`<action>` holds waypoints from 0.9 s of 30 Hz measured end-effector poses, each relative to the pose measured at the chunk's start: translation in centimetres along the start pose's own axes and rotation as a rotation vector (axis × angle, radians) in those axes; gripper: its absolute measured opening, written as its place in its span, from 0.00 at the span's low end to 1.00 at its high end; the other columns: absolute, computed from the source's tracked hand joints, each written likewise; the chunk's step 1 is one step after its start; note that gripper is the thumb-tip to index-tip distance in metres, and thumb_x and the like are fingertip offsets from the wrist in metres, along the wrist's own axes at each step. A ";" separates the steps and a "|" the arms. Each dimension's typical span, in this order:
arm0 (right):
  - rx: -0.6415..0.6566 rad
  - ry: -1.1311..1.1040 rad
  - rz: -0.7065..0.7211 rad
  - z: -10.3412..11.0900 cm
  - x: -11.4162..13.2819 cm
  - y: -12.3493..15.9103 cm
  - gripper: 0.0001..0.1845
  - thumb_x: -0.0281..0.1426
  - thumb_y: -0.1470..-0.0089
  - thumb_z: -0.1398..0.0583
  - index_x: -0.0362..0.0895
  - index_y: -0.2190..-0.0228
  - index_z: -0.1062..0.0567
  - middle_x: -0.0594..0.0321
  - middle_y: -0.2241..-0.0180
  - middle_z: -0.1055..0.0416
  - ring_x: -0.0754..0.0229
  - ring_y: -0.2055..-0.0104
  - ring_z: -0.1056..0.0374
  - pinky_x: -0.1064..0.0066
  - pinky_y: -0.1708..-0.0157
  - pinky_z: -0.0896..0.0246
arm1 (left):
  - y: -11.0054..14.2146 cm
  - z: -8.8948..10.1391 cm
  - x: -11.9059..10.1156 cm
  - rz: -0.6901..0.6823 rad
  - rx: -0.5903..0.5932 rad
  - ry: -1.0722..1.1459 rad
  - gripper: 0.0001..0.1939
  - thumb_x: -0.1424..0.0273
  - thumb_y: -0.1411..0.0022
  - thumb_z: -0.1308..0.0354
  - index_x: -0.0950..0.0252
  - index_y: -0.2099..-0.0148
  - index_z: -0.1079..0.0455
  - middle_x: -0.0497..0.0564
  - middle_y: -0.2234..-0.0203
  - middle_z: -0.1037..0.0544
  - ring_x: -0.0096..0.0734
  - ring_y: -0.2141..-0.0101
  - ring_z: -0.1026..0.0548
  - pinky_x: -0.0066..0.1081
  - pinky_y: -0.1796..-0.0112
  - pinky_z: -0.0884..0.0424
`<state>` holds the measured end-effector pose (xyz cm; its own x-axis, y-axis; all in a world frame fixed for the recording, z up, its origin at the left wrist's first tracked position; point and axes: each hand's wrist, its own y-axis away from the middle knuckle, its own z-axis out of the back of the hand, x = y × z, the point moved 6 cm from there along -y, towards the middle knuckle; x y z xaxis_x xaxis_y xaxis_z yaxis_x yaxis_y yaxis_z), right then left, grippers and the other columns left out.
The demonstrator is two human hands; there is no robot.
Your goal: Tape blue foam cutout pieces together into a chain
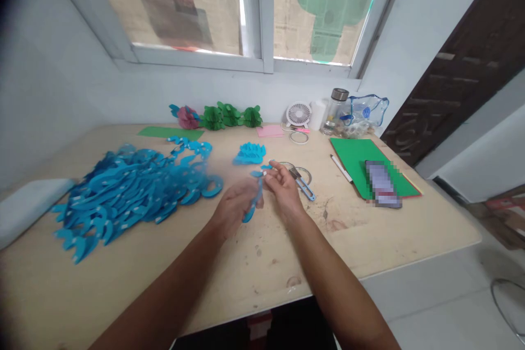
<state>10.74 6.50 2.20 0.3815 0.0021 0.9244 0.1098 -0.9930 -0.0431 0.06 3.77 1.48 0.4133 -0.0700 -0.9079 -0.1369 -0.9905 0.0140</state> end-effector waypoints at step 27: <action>-0.018 -0.119 -0.010 0.4 -0.4 -0.3 0.27 0.28 0.66 0.33 0.47 0.59 0.29 0.64 0.65 0.27 0.63 0.65 0.31 0.73 0.65 0.38 | 0.0 0.0 -0.1 -0.166 -0.048 -0.156 0.13 0.72 0.54 0.39 0.63 0.63 0.35 0.43 0.79 0.30 0.23 0.78 0.33 0.26 0.74 0.37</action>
<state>10.96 6.87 1.67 0.4869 0.0245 0.8731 0.0980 -0.9948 -0.0267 0.05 3.80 1.57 0.2816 0.1096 -0.9533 -0.0342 -0.9917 -0.1241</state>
